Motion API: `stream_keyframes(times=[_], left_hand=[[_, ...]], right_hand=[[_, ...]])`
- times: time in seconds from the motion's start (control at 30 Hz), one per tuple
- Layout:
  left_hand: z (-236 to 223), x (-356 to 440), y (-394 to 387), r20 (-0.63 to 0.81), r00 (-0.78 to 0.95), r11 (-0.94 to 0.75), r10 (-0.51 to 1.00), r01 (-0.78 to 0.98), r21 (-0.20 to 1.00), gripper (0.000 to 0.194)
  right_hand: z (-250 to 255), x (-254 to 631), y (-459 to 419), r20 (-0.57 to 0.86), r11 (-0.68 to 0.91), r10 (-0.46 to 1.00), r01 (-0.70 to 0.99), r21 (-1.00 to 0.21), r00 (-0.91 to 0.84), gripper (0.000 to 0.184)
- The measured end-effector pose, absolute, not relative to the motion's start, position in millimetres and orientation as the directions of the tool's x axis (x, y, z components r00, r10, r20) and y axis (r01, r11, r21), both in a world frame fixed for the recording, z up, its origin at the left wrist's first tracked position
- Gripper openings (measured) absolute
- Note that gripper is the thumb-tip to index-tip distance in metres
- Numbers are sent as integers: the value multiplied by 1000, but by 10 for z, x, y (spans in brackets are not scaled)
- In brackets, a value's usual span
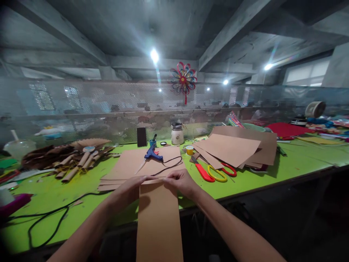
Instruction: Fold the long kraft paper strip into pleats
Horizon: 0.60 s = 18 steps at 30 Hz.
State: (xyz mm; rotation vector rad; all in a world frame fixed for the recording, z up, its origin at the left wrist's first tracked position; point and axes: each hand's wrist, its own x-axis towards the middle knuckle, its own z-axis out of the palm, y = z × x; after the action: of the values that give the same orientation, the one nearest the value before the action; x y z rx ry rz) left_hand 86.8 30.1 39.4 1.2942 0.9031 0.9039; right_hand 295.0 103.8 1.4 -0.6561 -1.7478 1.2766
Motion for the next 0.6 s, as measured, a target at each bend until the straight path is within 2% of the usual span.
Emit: stream_keyframes(times=[0.13,0.33,0.6], left_hand=[[378,883,307,-99,373,47,922,147,988,51],[368,841,343,-56,379,-61,924,291,955,49],[351,858,356,-21,391,-106,920,301,948,43]], right_hand=[[26,2950,1017,317,355,795,-27,-934,-518,35],[-10,2965,1043,328,382,793,-1,-924,-514,33],[13,2987,1040,269,317,796,-4,-948,-542,36]])
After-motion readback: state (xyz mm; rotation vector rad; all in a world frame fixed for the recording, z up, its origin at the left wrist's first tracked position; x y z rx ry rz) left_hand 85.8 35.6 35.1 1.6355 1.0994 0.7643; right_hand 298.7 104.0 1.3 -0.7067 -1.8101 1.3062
